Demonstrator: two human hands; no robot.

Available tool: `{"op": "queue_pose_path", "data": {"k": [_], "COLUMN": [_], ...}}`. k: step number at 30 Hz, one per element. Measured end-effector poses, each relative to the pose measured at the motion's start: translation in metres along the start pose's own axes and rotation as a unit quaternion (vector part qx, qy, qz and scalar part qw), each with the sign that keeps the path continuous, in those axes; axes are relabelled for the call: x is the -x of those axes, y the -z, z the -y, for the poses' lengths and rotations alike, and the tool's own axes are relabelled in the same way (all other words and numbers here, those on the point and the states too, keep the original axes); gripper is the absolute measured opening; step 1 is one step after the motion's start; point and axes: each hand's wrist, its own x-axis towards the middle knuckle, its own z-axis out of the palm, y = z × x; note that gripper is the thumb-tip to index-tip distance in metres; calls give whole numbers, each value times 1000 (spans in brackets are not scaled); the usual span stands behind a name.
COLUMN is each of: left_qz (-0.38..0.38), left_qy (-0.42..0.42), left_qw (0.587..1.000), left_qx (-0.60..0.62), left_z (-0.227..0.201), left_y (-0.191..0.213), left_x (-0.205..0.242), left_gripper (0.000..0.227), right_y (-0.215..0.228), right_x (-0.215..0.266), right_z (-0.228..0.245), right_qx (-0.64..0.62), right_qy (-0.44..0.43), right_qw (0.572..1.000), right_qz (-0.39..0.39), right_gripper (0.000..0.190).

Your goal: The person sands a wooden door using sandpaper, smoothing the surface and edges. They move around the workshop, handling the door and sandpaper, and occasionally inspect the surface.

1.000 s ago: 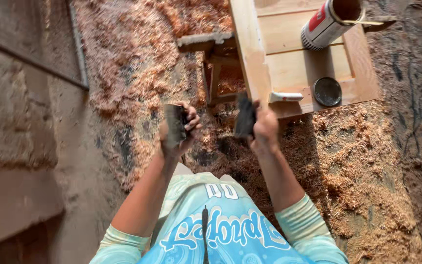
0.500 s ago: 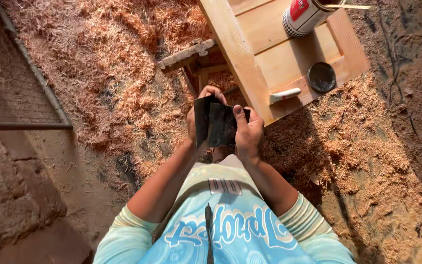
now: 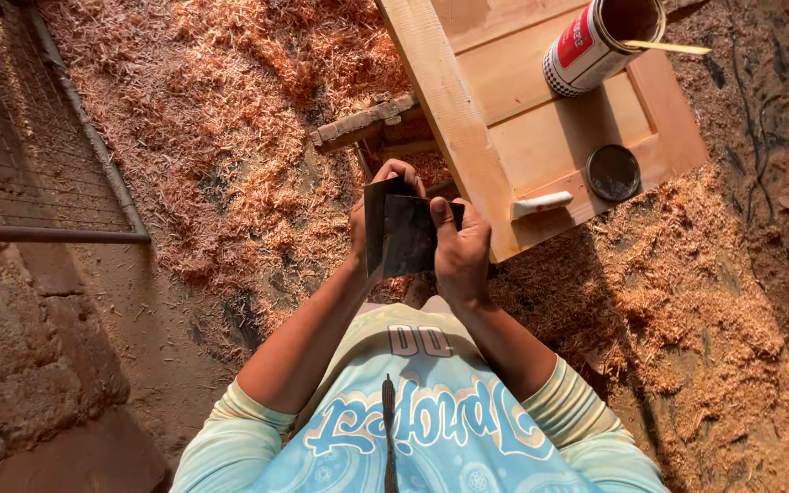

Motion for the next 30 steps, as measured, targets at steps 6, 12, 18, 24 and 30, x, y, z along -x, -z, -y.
{"op": "queue_pose_path", "data": {"k": [6, 12, 18, 24, 30], "left_qz": [-22, -10, -12, -34, 73], "left_qy": [-6, -33, -33, -20, 61], "left_qw": [999, 998, 998, 984, 984], "left_qx": [-29, -44, -55, -173, -150], "left_z": [2, 3, 2, -3, -27], "left_y": [3, 0, 2, 5, 11], "left_x": [-9, -18, -18, -6, -9], "left_gripper": [25, 23, 24, 25, 19], "right_y": [8, 8, 3, -2, 18], "right_x": [-17, -28, -38, -29, -37], "right_z": [5, 6, 11, 23, 44], "right_qx": [-16, -71, -89, -102, -39], "right_qy": [17, -3, -49, -37, -15], "right_qw": [1000, 997, 994, 993, 991], "right_qz": [18, -9, 30, 44, 131], "right_gripper": [45, 39, 42, 44, 44]}}
